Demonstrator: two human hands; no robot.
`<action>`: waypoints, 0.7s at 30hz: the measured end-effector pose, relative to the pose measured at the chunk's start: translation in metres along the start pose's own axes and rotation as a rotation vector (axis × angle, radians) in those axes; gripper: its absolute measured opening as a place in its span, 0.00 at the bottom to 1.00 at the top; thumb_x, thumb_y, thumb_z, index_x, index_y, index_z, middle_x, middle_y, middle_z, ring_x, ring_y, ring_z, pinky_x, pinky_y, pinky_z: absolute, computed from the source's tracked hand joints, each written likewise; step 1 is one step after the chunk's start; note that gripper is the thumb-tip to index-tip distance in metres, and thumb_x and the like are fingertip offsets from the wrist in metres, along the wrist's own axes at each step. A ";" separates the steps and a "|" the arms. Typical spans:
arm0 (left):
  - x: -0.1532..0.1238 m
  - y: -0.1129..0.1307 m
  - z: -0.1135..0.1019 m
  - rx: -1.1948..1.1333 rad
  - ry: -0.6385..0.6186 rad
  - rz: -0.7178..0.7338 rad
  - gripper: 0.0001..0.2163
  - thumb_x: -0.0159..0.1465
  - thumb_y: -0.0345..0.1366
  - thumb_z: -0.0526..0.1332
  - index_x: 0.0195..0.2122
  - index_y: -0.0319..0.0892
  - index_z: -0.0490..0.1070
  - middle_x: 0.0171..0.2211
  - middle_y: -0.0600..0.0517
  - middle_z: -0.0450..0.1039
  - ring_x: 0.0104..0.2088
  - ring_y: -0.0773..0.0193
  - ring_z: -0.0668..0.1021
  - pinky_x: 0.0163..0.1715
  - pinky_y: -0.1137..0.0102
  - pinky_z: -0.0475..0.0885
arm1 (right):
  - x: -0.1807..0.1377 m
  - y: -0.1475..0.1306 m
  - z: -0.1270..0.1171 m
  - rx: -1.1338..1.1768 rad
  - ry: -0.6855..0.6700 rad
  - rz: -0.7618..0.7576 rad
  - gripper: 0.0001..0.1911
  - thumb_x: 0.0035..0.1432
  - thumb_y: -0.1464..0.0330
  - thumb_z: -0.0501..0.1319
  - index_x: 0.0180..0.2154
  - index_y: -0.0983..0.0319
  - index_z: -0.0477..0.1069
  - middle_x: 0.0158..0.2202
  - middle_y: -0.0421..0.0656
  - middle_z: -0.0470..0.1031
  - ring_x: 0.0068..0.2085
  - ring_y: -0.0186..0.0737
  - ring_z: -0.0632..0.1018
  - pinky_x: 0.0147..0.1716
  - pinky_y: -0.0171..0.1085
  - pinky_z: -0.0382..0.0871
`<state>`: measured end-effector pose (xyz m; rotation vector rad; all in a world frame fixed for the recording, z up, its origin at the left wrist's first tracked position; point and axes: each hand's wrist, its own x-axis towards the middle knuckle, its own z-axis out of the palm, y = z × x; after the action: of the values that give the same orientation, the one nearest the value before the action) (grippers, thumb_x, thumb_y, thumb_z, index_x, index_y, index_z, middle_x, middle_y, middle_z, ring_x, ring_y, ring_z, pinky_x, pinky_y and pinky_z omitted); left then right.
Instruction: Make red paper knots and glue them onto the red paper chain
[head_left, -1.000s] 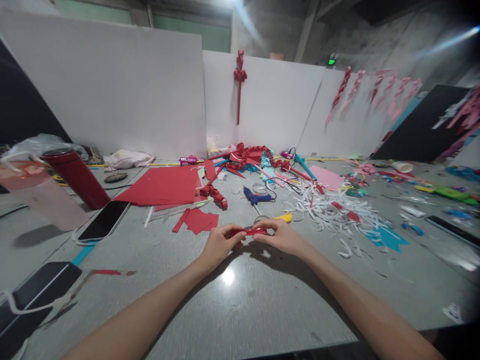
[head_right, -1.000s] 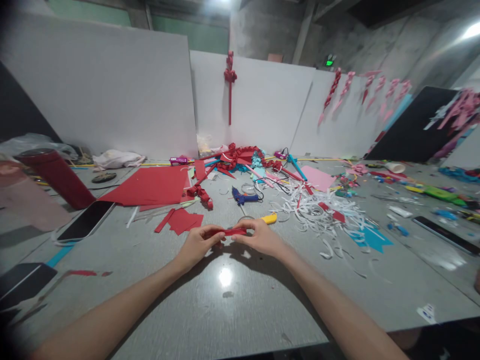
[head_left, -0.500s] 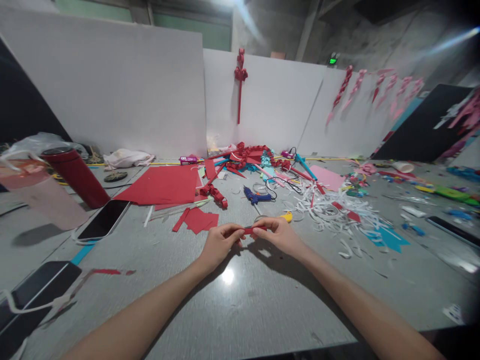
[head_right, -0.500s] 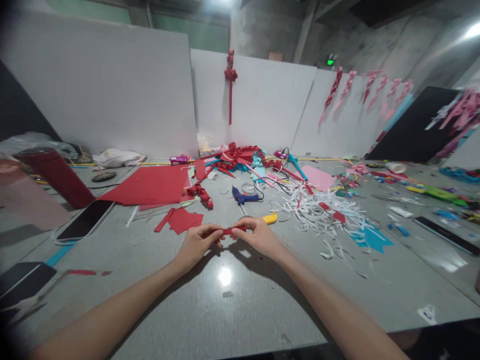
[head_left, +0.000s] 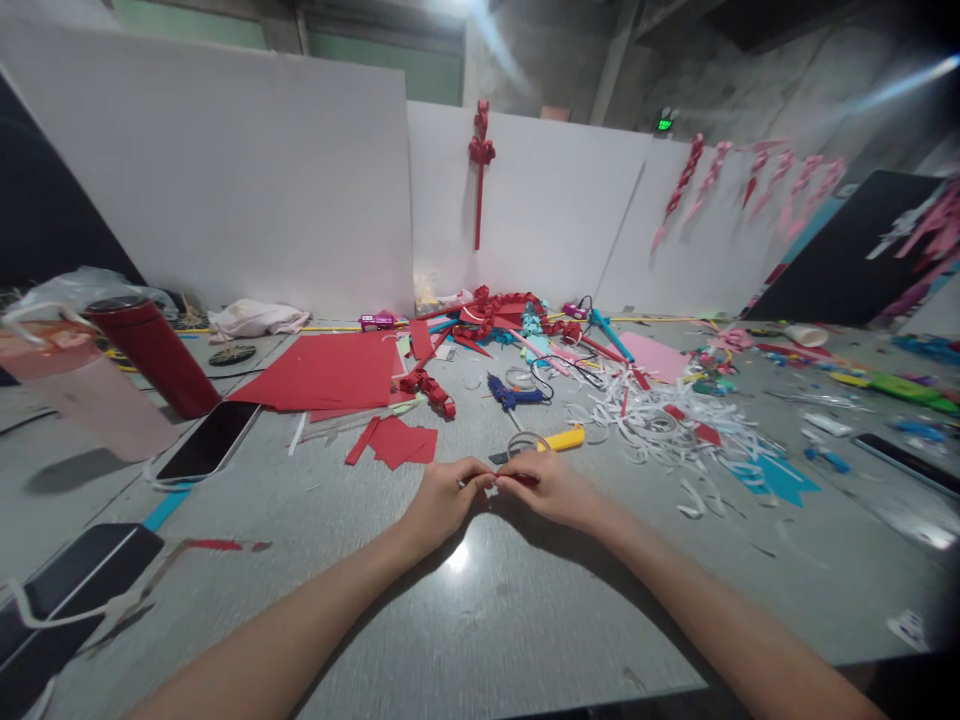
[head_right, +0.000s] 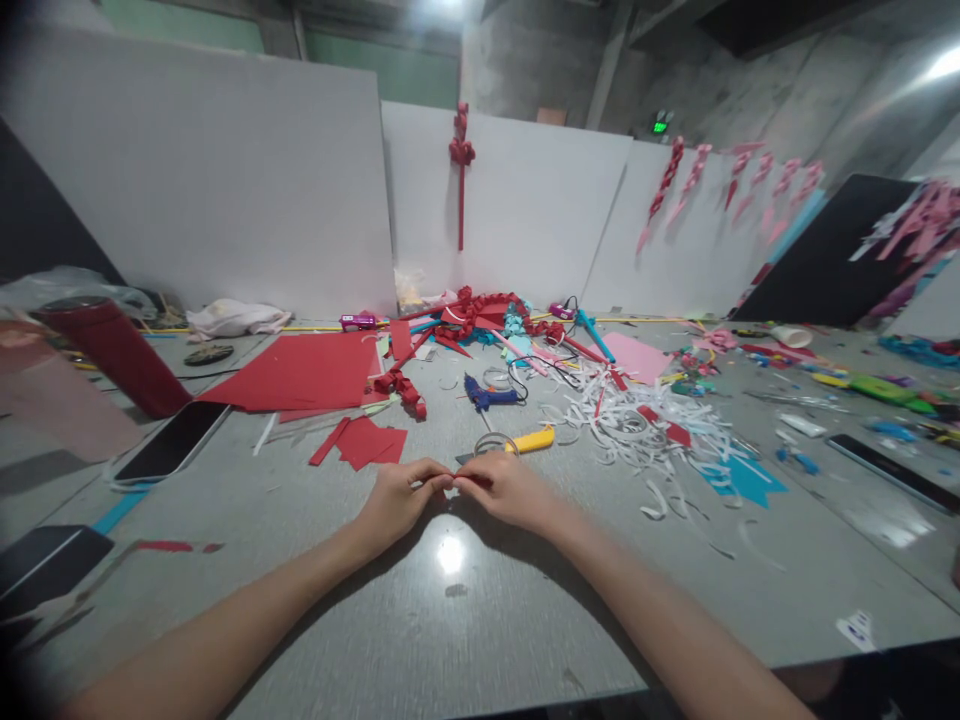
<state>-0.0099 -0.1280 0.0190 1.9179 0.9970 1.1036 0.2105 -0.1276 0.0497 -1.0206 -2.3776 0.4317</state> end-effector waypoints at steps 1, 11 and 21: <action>-0.001 -0.001 0.000 0.019 -0.009 0.018 0.09 0.70 0.37 0.62 0.36 0.42 0.81 0.28 0.52 0.81 0.29 0.65 0.81 0.33 0.72 0.71 | 0.000 0.001 0.003 -0.031 -0.011 -0.026 0.11 0.71 0.68 0.59 0.39 0.61 0.80 0.33 0.44 0.81 0.36 0.41 0.79 0.36 0.38 0.66; -0.001 -0.010 0.001 0.214 -0.103 0.119 0.09 0.73 0.32 0.57 0.43 0.41 0.78 0.35 0.49 0.82 0.32 0.64 0.80 0.34 0.71 0.68 | 0.001 0.014 0.013 -0.252 -0.006 -0.054 0.11 0.72 0.71 0.56 0.38 0.63 0.76 0.33 0.47 0.79 0.37 0.44 0.77 0.38 0.39 0.64; -0.001 -0.015 0.001 0.297 -0.113 0.206 0.09 0.74 0.31 0.54 0.43 0.42 0.74 0.36 0.48 0.80 0.36 0.61 0.80 0.37 0.70 0.69 | 0.003 0.004 0.011 -0.244 -0.046 -0.064 0.16 0.75 0.65 0.54 0.35 0.62 0.74 0.32 0.46 0.78 0.36 0.42 0.76 0.36 0.38 0.61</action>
<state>-0.0135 -0.1220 0.0052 2.3388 0.9594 0.9886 0.2047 -0.1233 0.0393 -1.0452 -2.5421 0.1455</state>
